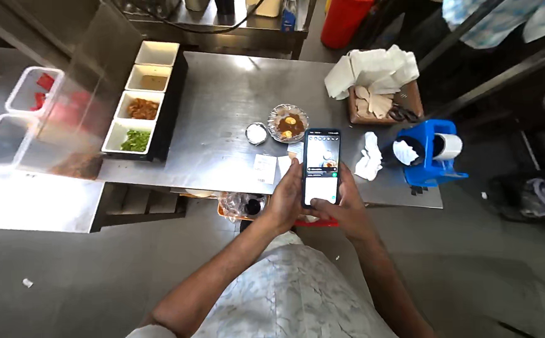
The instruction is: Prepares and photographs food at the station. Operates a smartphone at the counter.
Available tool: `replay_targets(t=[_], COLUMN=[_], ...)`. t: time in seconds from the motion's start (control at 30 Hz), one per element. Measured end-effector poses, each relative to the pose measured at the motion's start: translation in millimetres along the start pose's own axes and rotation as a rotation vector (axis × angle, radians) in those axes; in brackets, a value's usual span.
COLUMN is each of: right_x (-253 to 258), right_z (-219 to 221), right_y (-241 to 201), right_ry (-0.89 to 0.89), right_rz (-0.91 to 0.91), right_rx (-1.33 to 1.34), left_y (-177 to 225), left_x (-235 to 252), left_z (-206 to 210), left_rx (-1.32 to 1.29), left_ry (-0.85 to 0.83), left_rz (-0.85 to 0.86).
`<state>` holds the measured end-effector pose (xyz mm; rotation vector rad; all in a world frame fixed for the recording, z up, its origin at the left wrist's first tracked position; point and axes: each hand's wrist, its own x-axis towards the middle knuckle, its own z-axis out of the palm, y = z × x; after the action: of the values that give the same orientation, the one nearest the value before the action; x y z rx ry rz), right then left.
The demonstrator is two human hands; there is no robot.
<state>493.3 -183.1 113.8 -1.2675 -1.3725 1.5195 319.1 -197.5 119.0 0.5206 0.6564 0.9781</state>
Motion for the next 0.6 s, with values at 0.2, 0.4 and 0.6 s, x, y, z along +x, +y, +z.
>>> replay_targets(t=[0.2, 0.4, 0.6], right_x=[2.5, 7.5, 12.0], right_z=[7.1, 0.9, 0.9], right_y=[-0.9, 0.6, -1.1], right_ry=[0.061, 0.065, 0.101], right_rz=[-0.012, -0.051, -0.047], right_rx=[0.054, 0.217, 0.233], left_y=[0.0, -0.1, 2.8], left_x=[1.4, 7.4, 8.8], left_z=[0.3, -1.1, 1.2], left_rx=[0.005, -0.029, -0.011], left_ry=[-0.003, -0.063, -0.086], left_rz=[0.011, 0.015, 0.036])
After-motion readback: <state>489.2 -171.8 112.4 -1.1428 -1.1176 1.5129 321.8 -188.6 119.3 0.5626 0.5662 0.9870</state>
